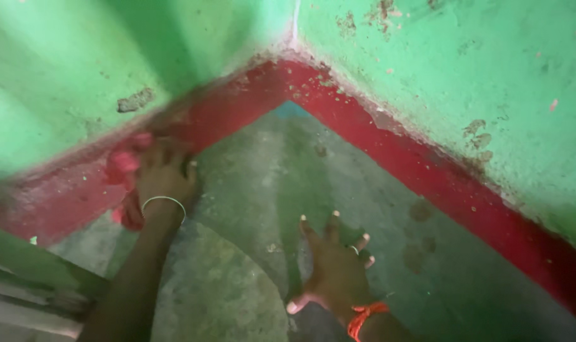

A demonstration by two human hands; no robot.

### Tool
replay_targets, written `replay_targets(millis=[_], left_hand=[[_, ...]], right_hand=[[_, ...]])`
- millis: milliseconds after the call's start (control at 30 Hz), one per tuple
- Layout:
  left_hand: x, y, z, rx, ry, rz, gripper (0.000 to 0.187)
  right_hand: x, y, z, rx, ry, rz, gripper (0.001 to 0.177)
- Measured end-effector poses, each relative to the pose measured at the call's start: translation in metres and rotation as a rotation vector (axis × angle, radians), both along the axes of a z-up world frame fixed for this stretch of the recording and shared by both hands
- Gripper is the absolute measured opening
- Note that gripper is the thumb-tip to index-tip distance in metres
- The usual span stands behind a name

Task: The person cleans the floor by hand using a red cloth, wiping different sections of the concrete surface, moving around a small blue wooden platform, and wiping near a bicycle wheel.

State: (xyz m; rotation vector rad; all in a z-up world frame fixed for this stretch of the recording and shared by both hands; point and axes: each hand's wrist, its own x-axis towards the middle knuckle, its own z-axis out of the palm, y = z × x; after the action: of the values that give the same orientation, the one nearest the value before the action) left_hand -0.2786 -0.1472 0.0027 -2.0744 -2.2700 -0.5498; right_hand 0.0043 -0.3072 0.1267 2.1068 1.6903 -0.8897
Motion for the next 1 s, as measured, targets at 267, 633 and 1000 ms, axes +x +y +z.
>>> replay_targets(millis=[267,633,1000], left_hand=[[0.075,0.024,0.007,0.021,0.218,-0.570,0.051],[-0.019,0.070,0.011,-0.236,0.126,-0.038,0.062],[-0.042,-0.013,-0.022,0.001,0.073,0.088,0.062]], right_hand=[[0.008,-0.009,-0.003,0.058,0.033,0.045,0.148],[0.007,-0.006,-0.001,0.045,0.020,0.052,0.146],[0.006,-0.009,-0.002,0.090,0.010,0.068,0.141]])
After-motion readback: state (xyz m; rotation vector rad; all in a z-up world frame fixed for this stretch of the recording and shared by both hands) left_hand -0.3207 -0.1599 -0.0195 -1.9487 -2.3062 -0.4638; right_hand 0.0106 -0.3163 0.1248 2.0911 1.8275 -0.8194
